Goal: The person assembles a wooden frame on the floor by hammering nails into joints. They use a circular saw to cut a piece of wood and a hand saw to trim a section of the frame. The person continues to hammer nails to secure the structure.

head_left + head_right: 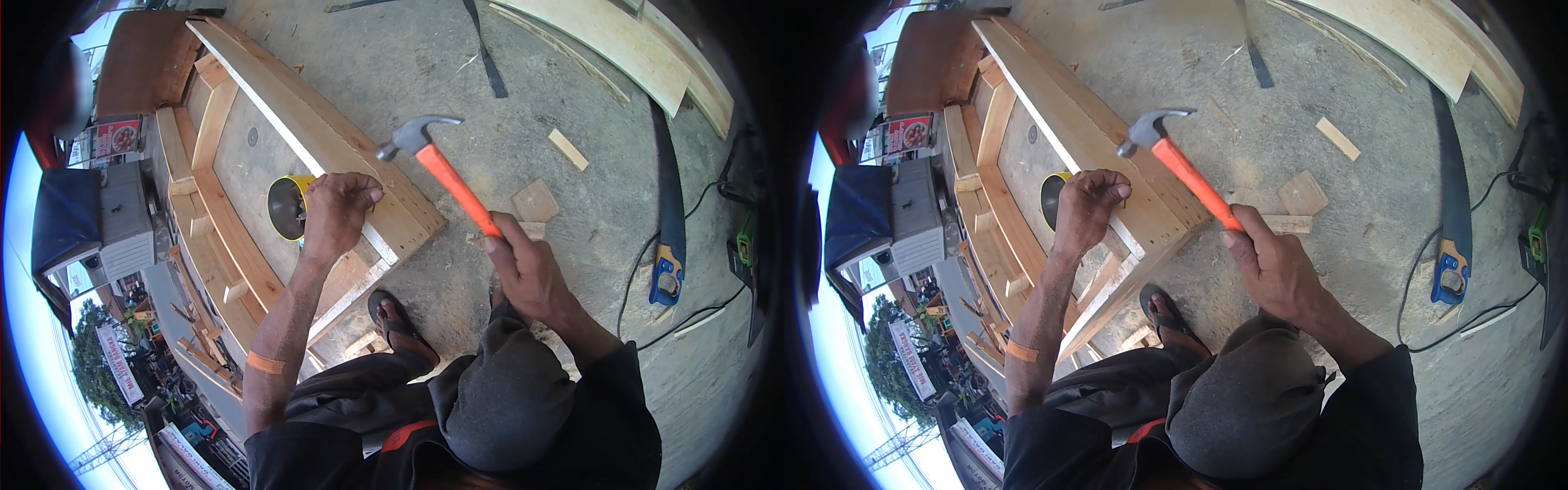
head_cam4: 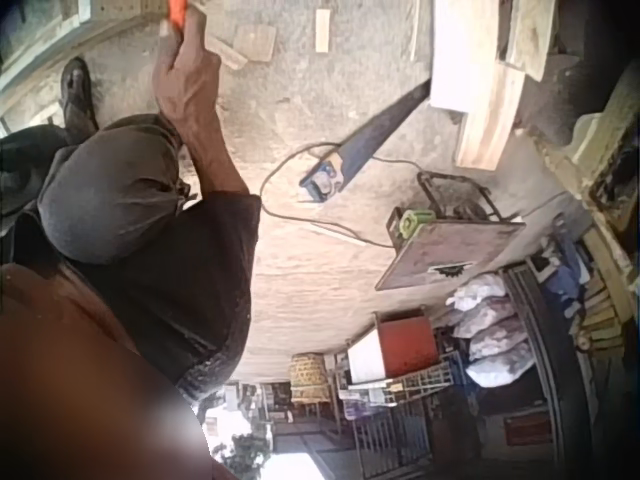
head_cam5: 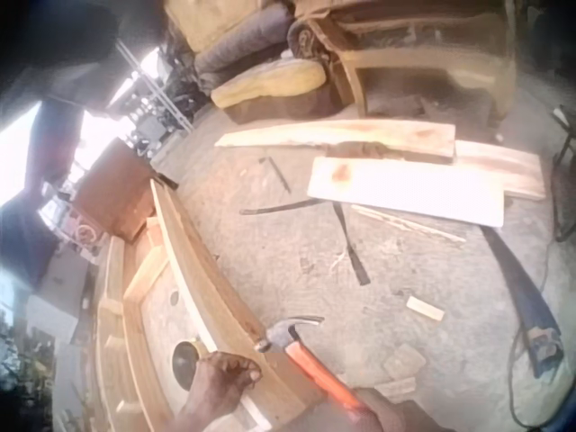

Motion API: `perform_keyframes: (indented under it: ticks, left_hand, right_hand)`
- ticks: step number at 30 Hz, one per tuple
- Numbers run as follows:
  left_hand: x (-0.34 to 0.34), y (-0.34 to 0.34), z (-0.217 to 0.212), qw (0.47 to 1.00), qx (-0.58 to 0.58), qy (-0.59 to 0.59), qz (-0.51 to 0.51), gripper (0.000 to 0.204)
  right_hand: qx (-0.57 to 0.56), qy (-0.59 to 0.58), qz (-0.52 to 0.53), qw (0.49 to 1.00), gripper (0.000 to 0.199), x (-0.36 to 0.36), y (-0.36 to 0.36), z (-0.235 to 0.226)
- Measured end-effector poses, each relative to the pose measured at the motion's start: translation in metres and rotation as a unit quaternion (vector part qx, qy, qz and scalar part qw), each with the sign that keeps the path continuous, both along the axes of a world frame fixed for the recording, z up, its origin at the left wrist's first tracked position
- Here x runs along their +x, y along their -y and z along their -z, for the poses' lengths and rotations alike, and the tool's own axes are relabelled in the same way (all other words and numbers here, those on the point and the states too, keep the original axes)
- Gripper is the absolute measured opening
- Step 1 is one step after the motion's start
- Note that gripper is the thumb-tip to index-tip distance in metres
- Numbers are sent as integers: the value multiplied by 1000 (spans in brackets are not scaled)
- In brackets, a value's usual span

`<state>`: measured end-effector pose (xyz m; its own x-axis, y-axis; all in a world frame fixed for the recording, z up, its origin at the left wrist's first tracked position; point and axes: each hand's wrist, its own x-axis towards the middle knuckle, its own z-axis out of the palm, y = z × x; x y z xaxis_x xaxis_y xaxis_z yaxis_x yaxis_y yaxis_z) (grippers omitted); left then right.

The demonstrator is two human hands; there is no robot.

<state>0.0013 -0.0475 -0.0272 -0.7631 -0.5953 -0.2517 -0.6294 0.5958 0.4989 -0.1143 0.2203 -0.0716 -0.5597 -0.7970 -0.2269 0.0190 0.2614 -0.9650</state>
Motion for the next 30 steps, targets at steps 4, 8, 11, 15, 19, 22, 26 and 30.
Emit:
perform_keyframes:
  ticks: [4, 8, 11, 15, 19, 22, 26, 30]
  left_hand:
    - [6, 4, 5, 999, -30, -1, 28, 16]
    - [6, 4, 5, 999, -20, 17, 24, 17]
    - [8, 9, 1, 998, -2, 6, 60, 18]
    - [21, 28, -1, 976, -126, -128, 119, 24]
    - [32, 56, 44, 972, -68, -218, 55, 46]
    - [25, 32, 55, 945, 63, -313, -71, 52]
    - [52, 6, 59, 882, 184, -409, -144, 55]
    - [42, 2, 68, 872, 171, -418, -190, 60]
  right_hand:
    - [27, 7, -37, 999, 31, -10, -5, 3]
    - [43, 4, 7, 999, 33, -6, 0, -5]
    - [42, -85, -80, 992, 35, -27, -7, 0]
    - [-48, 194, 119, 973, 35, -54, -4, -29]
    - [2, 57, 178, 982, 31, -12, 11, -8]
    - [62, -139, -110, 982, 30, -4, -18, 1]
    - [-16, 67, 117, 991, 30, -46, -23, -29]
    - [-136, 40, 219, 965, 29, -21, 5, -6]
